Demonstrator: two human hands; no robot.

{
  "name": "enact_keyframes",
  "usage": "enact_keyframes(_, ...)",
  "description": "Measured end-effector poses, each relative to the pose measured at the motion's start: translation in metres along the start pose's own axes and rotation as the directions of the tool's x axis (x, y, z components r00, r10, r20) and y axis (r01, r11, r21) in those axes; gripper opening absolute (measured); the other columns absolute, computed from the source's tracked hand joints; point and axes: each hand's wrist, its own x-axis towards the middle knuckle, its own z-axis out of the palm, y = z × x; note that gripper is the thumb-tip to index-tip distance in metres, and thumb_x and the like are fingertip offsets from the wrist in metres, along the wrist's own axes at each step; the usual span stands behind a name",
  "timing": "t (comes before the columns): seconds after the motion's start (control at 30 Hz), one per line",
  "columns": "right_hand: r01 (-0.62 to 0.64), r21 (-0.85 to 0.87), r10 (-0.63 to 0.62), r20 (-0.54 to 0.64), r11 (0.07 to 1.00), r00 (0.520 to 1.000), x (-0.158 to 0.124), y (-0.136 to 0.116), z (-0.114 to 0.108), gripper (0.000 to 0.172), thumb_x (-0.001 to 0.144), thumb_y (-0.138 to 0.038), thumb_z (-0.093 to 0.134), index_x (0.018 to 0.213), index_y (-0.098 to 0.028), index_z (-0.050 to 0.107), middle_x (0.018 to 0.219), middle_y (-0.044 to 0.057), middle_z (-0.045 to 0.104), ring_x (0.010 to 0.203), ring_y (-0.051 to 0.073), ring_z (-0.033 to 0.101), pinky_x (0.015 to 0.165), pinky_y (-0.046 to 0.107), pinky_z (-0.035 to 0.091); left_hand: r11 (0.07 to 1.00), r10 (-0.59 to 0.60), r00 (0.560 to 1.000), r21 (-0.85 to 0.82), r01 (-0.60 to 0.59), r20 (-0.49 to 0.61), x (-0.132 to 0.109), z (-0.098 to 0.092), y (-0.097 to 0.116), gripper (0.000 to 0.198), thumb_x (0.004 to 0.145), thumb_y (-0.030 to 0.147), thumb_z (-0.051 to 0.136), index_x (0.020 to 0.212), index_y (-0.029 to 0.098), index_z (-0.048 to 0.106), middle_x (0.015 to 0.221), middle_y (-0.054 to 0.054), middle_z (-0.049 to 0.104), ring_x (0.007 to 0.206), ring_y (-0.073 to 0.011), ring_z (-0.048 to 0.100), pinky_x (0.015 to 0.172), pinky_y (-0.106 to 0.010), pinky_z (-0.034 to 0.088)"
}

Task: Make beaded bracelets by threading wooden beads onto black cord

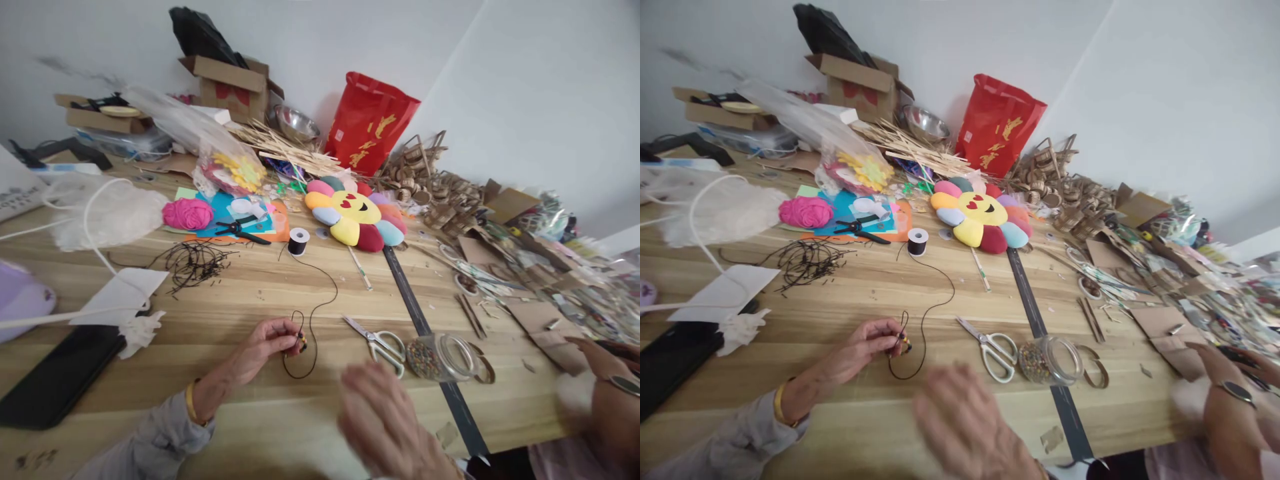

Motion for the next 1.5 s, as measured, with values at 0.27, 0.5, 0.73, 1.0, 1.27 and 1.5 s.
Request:
enact_keyframes(0.27, -0.146, -0.472, 0.189, 0.043, 0.869, 0.981, 0.005, 0.074, 0.005, 0.048, 0.093, -0.012, 0.031, 0.14, -0.023, 0.035, 0.101, 0.011, 0.059, 0.085, 0.022, 0.06, 0.074, 0.037, 0.053, 0.998, 0.042, 0.999, 0.05, -0.043, 0.016, 0.002, 0.002, 0.005, 0.018, 0.07, 0.029, 0.074, 0.074, 0.012, 0.07, 0.092, -0.009, 0.069, 0.067, -0.0124, 0.057, 0.064, -0.025, 0.042)
enact_keyframes(0.5, -0.162, -0.487, 0.219, 0.062, 0.858, 0.974, 0.004, 0.09, 0.011, 0.048, 0.088, -0.01, 0.038, 0.134, -0.023, 0.044, 0.092, 0.009, 0.06, 0.08, 0.022, 0.06, 0.071, 0.034, 0.053, 0.999, 0.022, 0.999, 0.025, -0.02, -0.046, -0.001, 0.003, 0.01, 0.019, 0.07, 0.03, 0.074, 0.075, 0.013, 0.067, 0.083, -0.007, 0.073, 0.069, -0.0132, 0.059, 0.068, -0.025, 0.044)
enact_keyframes(0.73, -0.27, -0.065, 0.274, 0.065, 0.961, 0.959, 0.031, 0.079, -0.004, 0.041, 0.09, -0.017, 0.042, 0.13, -0.024, 0.046, 0.096, 0.007, 0.059, 0.078, 0.016, 0.062, 0.07, 0.028, 0.055, 0.998, 0.055, 0.983, 0.005, -0.055, -0.175, 0.001, 0.005, 0.013, 0.027, 0.064, 0.035, 0.078, 0.072, 0.014, 0.063, 0.066, -0.004, 0.071, 0.061, -0.0125, 0.059, 0.057, -0.022, 0.04)
enact_keyframes(1.0, -0.169, 0.348, 0.143, 0.099, 0.922, 0.985, 0.073, 0.043, 0.007, 0.063, 0.081, -0.024, 0.062, 0.139, -0.024, 0.038, 0.112, 0.007, 0.059, 0.093, 0.016, 0.06, 0.086, 0.031, 0.051, 0.994, 0.06, 0.97, -0.071, -0.078, -0.237, 0.003, 0.001, 0.007, 0.029, 0.061, 0.033, 0.081, 0.074, 0.013, 0.066, 0.063, -0.003, 0.069, 0.058, -0.0133, 0.061, 0.056, -0.023, 0.042)
enact_keyframes(1.27, 0.074, 0.176, -0.087, 0.064, 0.982, 0.994, 0.095, 0.017, 0.02, 0.057, 0.081, -0.017, 0.059, 0.136, -0.023, 0.042, 0.106, 0.01, 0.054, 0.096, 0.021, 0.054, 0.081, 0.034, 0.05, 0.99, 0.106, 0.949, -0.053, -0.127, -0.296, 0.005, 0.002, 0.014, 0.029, 0.057, 0.034, 0.084, 0.069, 0.013, 0.069, 0.065, -0.002, 0.068, 0.057, -0.0122, 0.06, 0.056, -0.022, 0.042)
enact_keyframes(1.5, 0.168, -0.032, -0.165, 0.077, 0.985, 0.983, 0.107, 0.01, 0.022, 0.052, 0.083, -0.018, 0.055, 0.133, -0.02, 0.044, 0.1, 0.01, 0.055, 0.091, 0.022, 0.052, 0.075, 0.034, 0.05, 0.986, 0.169, 0.953, 0.046, -0.163, -0.25, 0.006, -0.002, 0.012, 0.019, 0.067, 0.031, 0.078, 0.072, 0.013, 0.071, 0.069, -0.003, 0.069, 0.066, -0.014, 0.06, 0.064, -0.022, 0.043)
